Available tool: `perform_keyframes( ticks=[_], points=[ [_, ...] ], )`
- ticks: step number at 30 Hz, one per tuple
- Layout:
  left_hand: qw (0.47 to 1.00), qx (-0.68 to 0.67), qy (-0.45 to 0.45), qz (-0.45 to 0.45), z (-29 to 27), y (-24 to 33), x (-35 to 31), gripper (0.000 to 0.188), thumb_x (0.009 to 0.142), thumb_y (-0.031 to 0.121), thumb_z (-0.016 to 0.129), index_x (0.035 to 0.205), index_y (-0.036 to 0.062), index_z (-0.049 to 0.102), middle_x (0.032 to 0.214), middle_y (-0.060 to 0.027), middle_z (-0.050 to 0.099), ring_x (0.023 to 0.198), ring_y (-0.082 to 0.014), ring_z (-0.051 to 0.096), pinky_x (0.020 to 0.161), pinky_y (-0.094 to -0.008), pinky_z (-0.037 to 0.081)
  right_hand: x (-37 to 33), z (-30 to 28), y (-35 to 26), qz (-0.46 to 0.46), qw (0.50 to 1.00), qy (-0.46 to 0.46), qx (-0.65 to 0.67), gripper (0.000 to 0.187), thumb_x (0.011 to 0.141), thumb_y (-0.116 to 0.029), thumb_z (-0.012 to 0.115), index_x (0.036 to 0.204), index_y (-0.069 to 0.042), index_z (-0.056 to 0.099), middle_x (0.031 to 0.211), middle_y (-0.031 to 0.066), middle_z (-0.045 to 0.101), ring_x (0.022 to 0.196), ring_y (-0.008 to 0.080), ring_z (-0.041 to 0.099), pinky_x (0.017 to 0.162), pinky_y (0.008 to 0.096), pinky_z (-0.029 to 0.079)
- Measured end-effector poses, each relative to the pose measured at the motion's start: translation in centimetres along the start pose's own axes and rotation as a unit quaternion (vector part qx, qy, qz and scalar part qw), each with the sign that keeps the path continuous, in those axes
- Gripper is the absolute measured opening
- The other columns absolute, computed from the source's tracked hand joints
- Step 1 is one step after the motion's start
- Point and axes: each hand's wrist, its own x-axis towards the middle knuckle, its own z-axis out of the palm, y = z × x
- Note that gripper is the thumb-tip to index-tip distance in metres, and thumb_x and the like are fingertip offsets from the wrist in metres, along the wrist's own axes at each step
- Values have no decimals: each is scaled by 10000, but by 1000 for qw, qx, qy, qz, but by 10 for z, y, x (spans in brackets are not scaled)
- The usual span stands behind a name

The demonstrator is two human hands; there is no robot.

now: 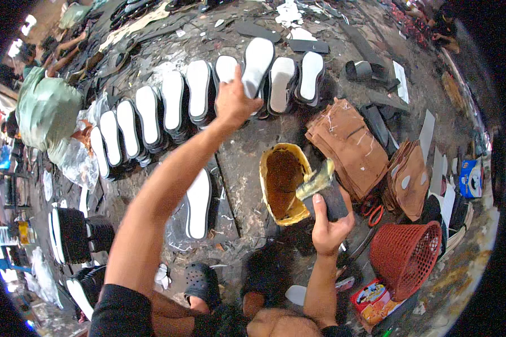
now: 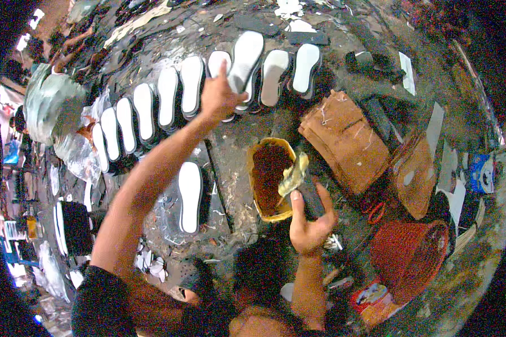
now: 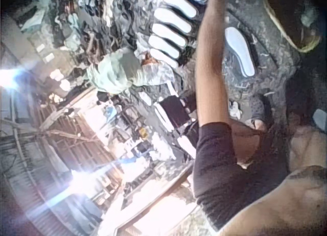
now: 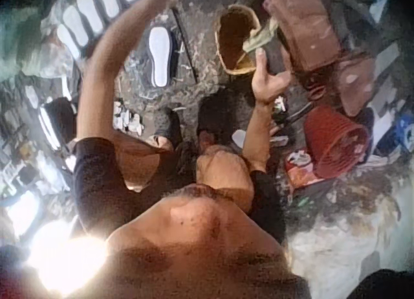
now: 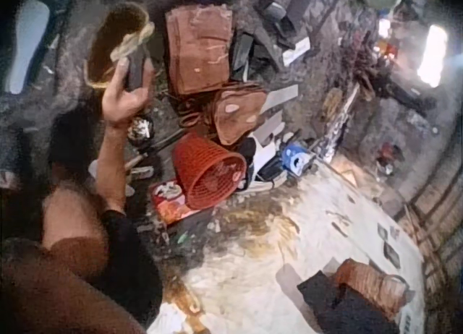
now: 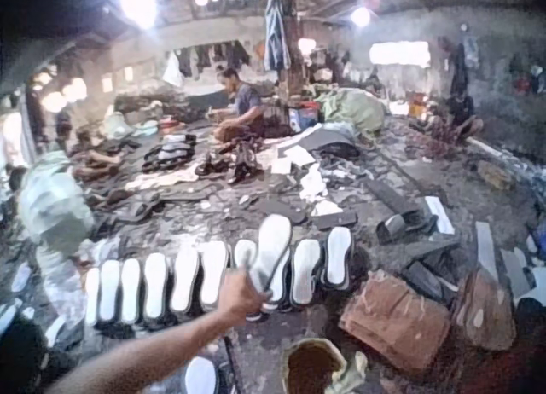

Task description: The person scrapes the white insole of a black shoe with a handheld scraper, repeatedly dipping the tool into a yellow container. They handle multiple shoe soles, placing finished ones into a stack while continuing to scrape others.

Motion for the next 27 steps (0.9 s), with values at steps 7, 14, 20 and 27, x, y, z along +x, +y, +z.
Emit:
perform_keyframes(
  ticks=[7,14,20,27],
  points=[
    [990,52,84,103,49,-17,-20,913,734,352,845,1439,-11,394,1472,-324,362,1229,-458,490,1006,-473,481,-1,-5,-14,-18,1000,25,2,273,914,-64,685,1149,48,605,991,90,683,855,170,644,780,306,532],
    [923,47,-217,314,-86,-136,-159,634,794,235,767,1362,73,536,1390,-169,545,1217,-360,539,1034,-442,468,1,6,-19,-70,994,81,-26,297,882,19,664,1168,23,583,1103,96,651,1006,190,616,933,325,480],
    [982,18,-130,134,-83,-230,-327,522,781,223,787,1267,122,625,1350,-142,582,1205,-348,547,979,-455,497,4,94,-18,-82,986,-141,-36,265,877,-77,712,1106,41,650,1064,120,713,992,207,658,927,349,501],
    [988,-131,65,-47,24,-210,-368,685,719,219,819,1323,82,526,1366,-188,493,1190,-412,476,997,-505,452,3,254,27,-113,910,-327,-228,430,830,-185,734,1213,-28,617,1022,246,702,954,389,690,853,458,533]
  ],
)
